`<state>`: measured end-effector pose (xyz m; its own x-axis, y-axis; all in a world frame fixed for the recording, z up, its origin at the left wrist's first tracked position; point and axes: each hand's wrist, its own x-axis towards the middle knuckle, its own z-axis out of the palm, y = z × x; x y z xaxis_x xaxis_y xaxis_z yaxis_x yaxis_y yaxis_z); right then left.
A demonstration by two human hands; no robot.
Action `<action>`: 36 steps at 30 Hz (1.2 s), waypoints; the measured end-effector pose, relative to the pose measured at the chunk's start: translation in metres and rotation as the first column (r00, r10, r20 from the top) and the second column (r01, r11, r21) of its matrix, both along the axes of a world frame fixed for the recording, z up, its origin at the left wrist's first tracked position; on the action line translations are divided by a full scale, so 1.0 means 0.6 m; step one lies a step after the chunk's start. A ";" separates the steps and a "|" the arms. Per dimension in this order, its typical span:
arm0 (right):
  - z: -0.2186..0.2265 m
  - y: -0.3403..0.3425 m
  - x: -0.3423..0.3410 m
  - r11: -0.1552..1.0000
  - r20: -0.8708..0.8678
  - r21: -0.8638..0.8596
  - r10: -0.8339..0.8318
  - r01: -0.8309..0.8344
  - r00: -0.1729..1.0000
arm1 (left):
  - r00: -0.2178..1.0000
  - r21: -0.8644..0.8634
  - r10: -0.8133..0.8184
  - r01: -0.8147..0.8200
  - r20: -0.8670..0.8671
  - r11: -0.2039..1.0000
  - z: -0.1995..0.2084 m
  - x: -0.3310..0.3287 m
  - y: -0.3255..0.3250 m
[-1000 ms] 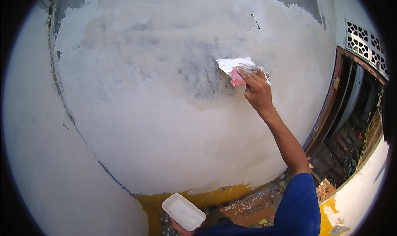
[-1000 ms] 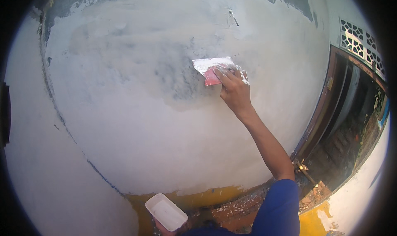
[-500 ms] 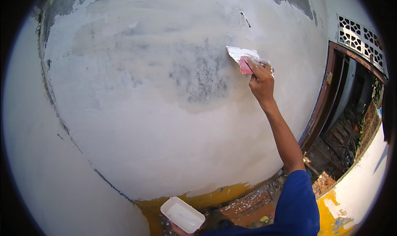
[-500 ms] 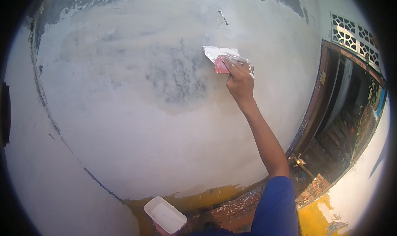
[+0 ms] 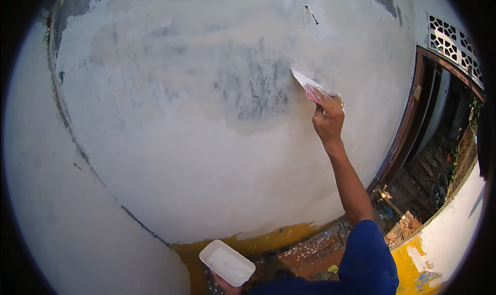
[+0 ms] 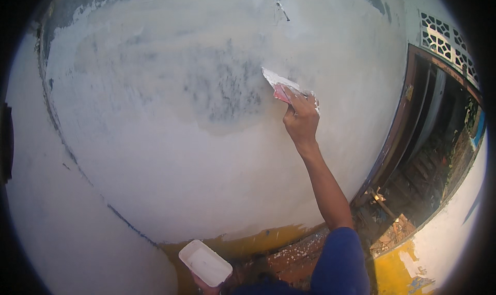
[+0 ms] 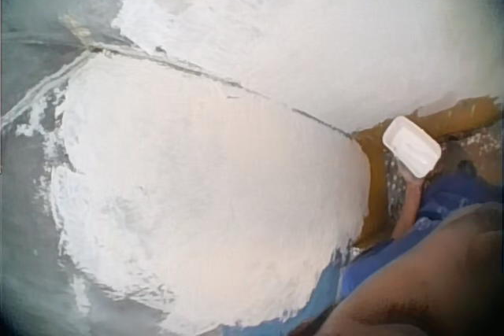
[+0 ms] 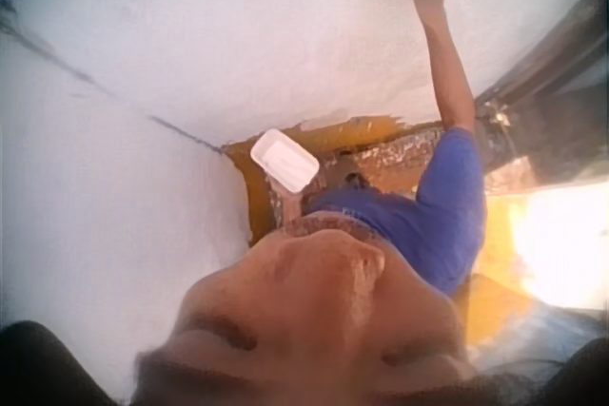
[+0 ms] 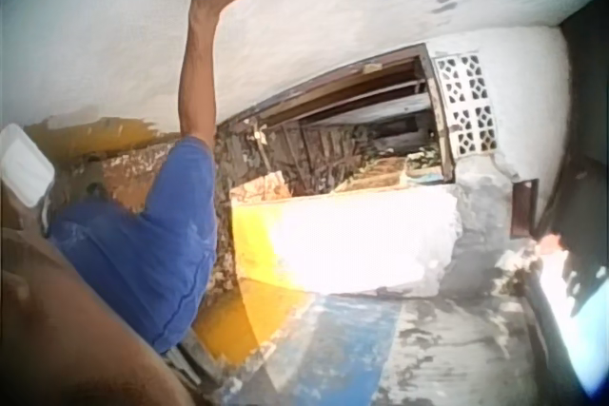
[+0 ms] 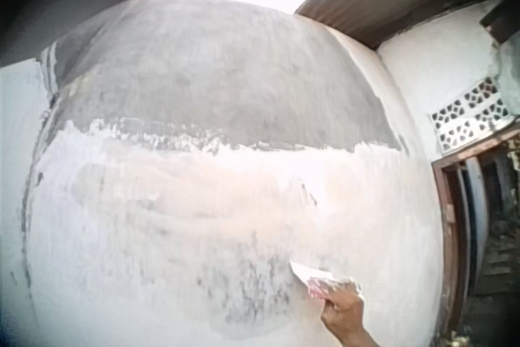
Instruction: The person applies a white substance to a wall corner using a spreader, repeatedly scooping the material from a small white container and smoothing it across the surface.
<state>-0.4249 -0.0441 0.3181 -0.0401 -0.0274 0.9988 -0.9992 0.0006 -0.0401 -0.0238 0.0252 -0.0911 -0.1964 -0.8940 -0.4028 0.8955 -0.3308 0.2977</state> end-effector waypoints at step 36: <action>-0.185 0.007 0.215 0.729 -0.088 0.638 0.390 -0.249 0.917 | 0.979 -0.303 0.001 -0.064 -0.205 0.951 -0.001 0.040 0.005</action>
